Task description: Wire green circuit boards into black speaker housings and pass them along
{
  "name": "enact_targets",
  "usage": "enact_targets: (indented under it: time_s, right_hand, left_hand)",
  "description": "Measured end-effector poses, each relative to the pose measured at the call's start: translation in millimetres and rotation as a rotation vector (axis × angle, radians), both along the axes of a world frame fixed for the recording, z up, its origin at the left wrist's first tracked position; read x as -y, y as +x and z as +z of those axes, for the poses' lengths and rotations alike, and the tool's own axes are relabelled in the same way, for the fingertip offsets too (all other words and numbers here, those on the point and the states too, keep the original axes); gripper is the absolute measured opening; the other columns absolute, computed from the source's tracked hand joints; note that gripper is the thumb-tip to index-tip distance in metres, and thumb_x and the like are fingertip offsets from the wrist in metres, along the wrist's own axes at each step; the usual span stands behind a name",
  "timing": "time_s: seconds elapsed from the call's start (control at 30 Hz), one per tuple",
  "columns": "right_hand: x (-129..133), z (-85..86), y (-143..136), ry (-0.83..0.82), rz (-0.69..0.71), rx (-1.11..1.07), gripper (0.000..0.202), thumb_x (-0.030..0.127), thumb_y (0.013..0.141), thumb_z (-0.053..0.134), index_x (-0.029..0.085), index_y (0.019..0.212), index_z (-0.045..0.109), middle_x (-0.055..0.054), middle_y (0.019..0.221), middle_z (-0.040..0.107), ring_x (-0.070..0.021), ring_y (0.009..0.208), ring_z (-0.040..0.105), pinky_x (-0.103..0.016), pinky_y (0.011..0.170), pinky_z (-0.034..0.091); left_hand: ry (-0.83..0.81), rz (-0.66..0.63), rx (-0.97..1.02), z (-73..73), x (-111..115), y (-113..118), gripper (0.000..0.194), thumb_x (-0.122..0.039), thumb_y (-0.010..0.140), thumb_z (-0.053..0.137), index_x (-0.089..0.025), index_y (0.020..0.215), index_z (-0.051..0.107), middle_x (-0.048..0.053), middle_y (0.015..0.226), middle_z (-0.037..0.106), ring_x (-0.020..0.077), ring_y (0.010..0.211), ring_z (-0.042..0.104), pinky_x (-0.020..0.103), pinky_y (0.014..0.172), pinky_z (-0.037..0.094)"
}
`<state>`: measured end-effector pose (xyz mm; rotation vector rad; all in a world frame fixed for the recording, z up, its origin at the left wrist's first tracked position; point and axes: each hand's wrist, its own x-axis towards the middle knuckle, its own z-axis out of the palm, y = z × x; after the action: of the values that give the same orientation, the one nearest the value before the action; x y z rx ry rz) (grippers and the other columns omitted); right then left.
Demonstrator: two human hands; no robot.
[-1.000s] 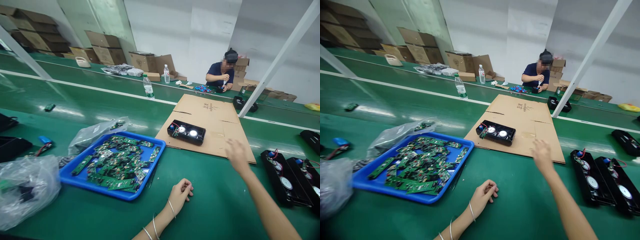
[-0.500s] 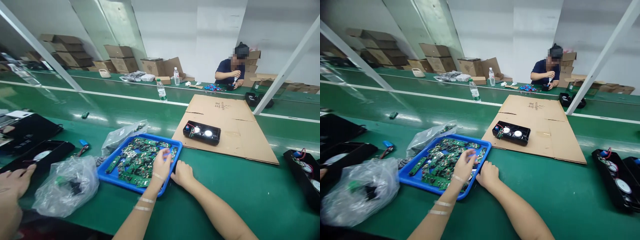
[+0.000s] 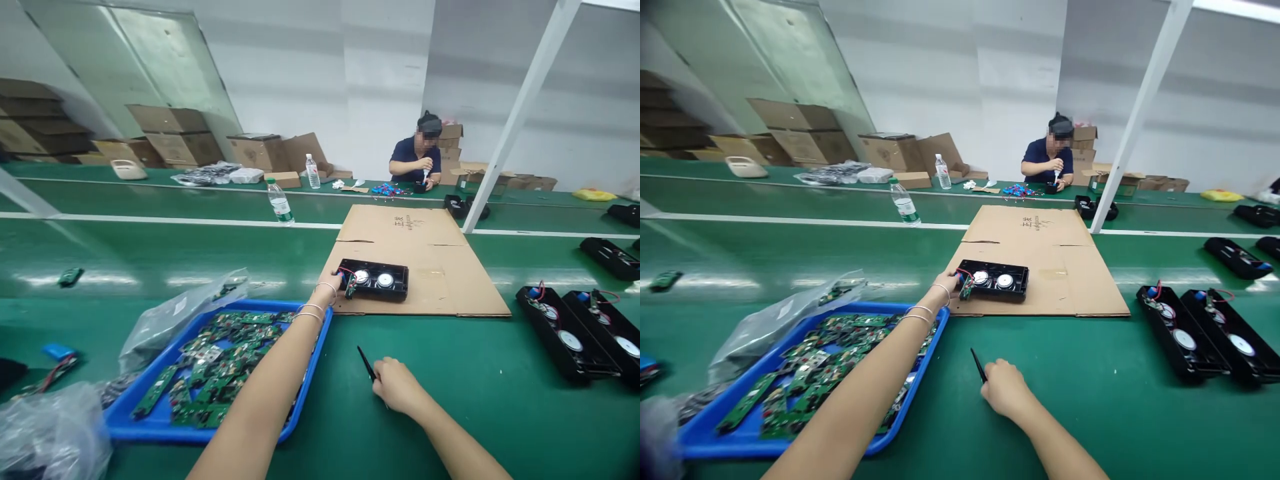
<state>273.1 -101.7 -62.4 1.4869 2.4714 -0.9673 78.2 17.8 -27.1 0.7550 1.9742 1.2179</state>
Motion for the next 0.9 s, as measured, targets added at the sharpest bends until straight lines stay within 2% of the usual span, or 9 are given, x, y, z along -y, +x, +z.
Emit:
enact_targets:
  time_s: [0.07,0.13,0.2,0.3,0.43,0.53,0.67,0.77,0.9]
  right_hand:
    - [9.3,0.3,26.9,-0.04,-0.031,-0.079,0.013,0.007,0.079,0.043,0.016,0.073,0.049,-0.009,0.086,0.062,-0.0182,0.078,0.061,-0.025,0.063,0.041]
    - [19.8,-2.5,54.9,-0.124,-0.049,-0.154,0.014,0.011,0.085,0.035,0.019,0.074,0.041,-0.003,0.074,0.059,-0.0111,0.057,0.057,-0.021,0.052,0.039]
    - [31.2,-9.3,82.8,-0.34,-0.104,-0.372,0.016,0.026,0.09,0.034,0.021,0.075,0.035,0.003,0.067,0.056,-0.0045,0.038,0.044,-0.016,0.039,0.031]
    - [49.7,-21.3,118.4,-0.735,-0.272,-0.877,0.036,0.049,0.082,0.053,0.022,0.074,0.031,0.007,0.066,0.051,0.0012,0.03,0.031,-0.012,0.029,0.017]
    - [71.4,-24.0,140.6,-0.91,-0.41,-1.207,0.046,0.041,0.07,0.073,0.022,0.096,0.04,0.007,0.069,0.052,0.0027,0.027,0.033,-0.009,0.025,0.019]
    - [78.4,-17.2,137.8,-0.905,-0.444,-1.31,0.054,0.035,0.073,0.072,0.024,0.114,0.04,0.004,0.075,0.056,-0.0014,0.033,0.047,-0.01,0.028,0.033]
    - [75.7,-8.5,122.3,-0.765,-0.371,-1.407,0.021,0.024,0.082,0.064,0.023,0.102,0.056,0.0,0.082,0.058,-0.0062,0.053,0.061,-0.016,0.046,0.051]
    - [70.2,-4.0,110.3,-0.632,-0.313,-1.476,0.003,0.02,0.083,0.061,0.021,0.087,0.062,-0.001,0.084,0.058,-0.0079,0.058,0.062,-0.02,0.052,0.055]
    - [62.9,1.6,96.9,-0.413,-0.251,-1.46,0.01,0.016,0.084,0.06,0.024,0.088,0.064,-0.002,0.089,0.063,-0.0123,0.069,0.065,-0.027,0.062,0.057]
  left_hand:
    - [-0.022,-0.019,0.062,-2.2,5.6,3.9,0.031,-0.031,0.086,0.055,-0.016,0.114,0.054,0.008,0.112,0.059,0.0198,0.091,0.061,0.04,0.075,0.053]
    - [-0.042,-0.029,0.124,-5.2,17.6,8.4,0.03,-0.03,0.086,0.055,-0.016,0.113,0.054,0.007,0.11,0.059,0.019,0.089,0.061,0.038,0.073,0.053]
    - [-0.062,-0.045,0.17,-9.6,37.7,14.7,0.029,-0.029,0.087,0.055,-0.016,0.112,0.054,0.007,0.108,0.06,0.0179,0.086,0.061,0.036,0.071,0.054]
    - [-0.097,-0.09,0.234,-18.3,79.8,28.8,0.023,-0.025,0.086,0.055,-0.014,0.106,0.055,0.005,0.097,0.061,0.0145,0.076,0.062,0.031,0.063,0.054]
    - [-0.139,-0.142,0.309,-25.7,134.6,50.4,0.019,-0.008,0.074,0.056,-0.015,0.091,0.055,0.0,0.081,0.06,0.0123,0.062,0.061,0.026,0.052,0.055]
    - [-0.153,-0.154,0.334,-26.7,159.2,60.3,0.025,-0.011,0.065,0.054,-0.015,0.089,0.055,0.001,0.083,0.058,0.0135,0.06,0.062,0.028,0.05,0.057]
    - [-0.119,-0.166,0.311,-37.0,182.9,62.2,0.04,-0.024,0.068,0.052,-0.018,0.107,0.051,0.006,0.11,0.055,0.0123,0.061,0.062,0.031,0.055,0.057]
    - [0.123,-0.189,0.009,-56.2,206.8,62.5,0.043,-0.025,0.073,0.048,-0.021,0.115,0.048,0.01,0.119,0.048,0.015,0.071,0.062,0.03,0.053,0.055]
    - [0.386,-0.235,-0.483,-76.2,233.1,75.2,0.043,-0.022,0.066,0.068,-0.022,0.106,0.054,0.003,0.091,0.048,0.0147,0.069,0.054,0.03,0.059,0.053]
